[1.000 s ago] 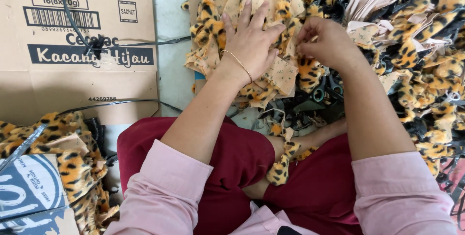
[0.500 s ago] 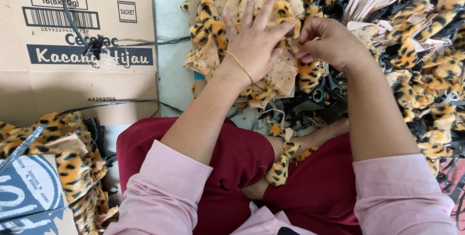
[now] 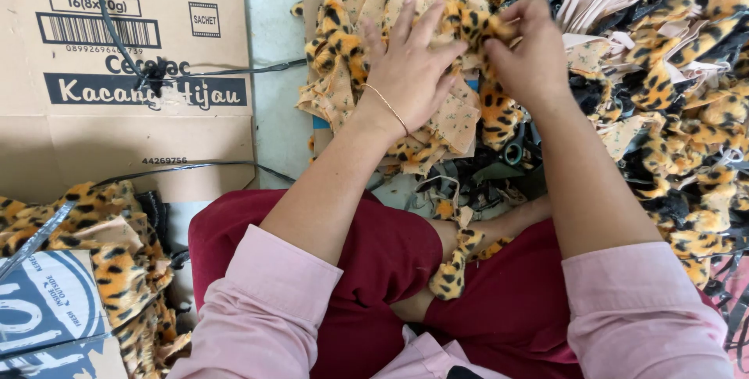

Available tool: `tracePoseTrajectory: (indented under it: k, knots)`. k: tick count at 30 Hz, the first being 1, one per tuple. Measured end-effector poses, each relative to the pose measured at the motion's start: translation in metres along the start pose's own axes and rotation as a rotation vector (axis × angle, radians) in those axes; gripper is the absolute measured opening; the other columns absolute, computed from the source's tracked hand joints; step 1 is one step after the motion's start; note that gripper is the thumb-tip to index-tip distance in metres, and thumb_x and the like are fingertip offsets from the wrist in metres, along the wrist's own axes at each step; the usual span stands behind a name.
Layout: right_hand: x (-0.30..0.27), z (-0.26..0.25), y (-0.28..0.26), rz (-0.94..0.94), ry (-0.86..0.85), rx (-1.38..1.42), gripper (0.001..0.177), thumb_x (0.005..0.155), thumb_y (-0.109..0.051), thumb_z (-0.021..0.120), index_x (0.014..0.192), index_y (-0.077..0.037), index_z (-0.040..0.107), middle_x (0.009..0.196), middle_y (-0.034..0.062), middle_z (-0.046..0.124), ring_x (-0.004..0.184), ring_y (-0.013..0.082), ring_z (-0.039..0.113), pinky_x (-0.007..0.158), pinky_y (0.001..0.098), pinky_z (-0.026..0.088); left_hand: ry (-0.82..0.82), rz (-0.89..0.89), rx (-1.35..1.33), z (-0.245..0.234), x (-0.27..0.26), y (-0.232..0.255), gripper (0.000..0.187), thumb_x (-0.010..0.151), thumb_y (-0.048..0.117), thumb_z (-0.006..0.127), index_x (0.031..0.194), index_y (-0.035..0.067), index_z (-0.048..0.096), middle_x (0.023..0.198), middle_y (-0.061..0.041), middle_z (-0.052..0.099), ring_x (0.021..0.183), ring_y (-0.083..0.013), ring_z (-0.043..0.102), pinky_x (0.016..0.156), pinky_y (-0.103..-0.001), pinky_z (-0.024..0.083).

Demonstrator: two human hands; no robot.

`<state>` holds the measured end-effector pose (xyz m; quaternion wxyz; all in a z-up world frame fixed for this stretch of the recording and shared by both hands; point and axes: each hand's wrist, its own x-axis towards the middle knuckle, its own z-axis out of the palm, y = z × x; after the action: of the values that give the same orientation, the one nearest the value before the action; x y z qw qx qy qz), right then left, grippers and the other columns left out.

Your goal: Sorting and trimming leopard-print fabric scraps using scissors

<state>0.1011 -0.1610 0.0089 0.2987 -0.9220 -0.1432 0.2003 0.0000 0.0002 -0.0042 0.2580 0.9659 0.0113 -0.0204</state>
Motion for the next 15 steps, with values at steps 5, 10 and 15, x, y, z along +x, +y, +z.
tracePoseTrajectory:
  k: [5,10,15]
  knots:
    - [-0.003,-0.026,0.003,-0.509,0.033,0.362,0.034,0.100,0.025,0.063,0.122,0.000,0.063,0.117,0.0149,0.069,0.096,0.0180,0.068,0.081,0.0256,0.060,0.343,-0.027,-0.712,-0.015,0.004,0.017,0.065,0.085,0.057,0.041,0.126,0.007,0.050,0.093,-0.014,0.073,0.080,-0.0191,0.069,0.068,-0.028,0.058]
    - [-0.010,-0.031,-0.005,-0.566,-0.202,0.236,0.032,0.097,0.007,0.080,0.105,-0.024,0.072,0.135,0.0063,0.050,0.128,0.0196,0.050,0.085,0.0243,0.052,-0.014,-0.547,-1.689,-0.030,0.004,0.016,0.094,0.065,0.071,0.053,0.132,0.005,0.055,0.073,-0.013,0.064,0.045,-0.0193,0.061,0.039,-0.024,0.057]
    - [0.006,-0.017,0.024,-0.241,-0.307,0.365,0.031,0.105,0.007,0.046,0.102,-0.014,0.068,0.095,0.0014,0.063,0.076,0.0085,0.053,0.071,0.0229,0.053,0.004,-0.372,-0.843,0.006,0.008,0.014,0.072,0.088,-0.011,0.066,0.150,0.018,0.041,0.090,-0.004,0.070,0.082,-0.0144,0.071,0.074,-0.023,0.068]
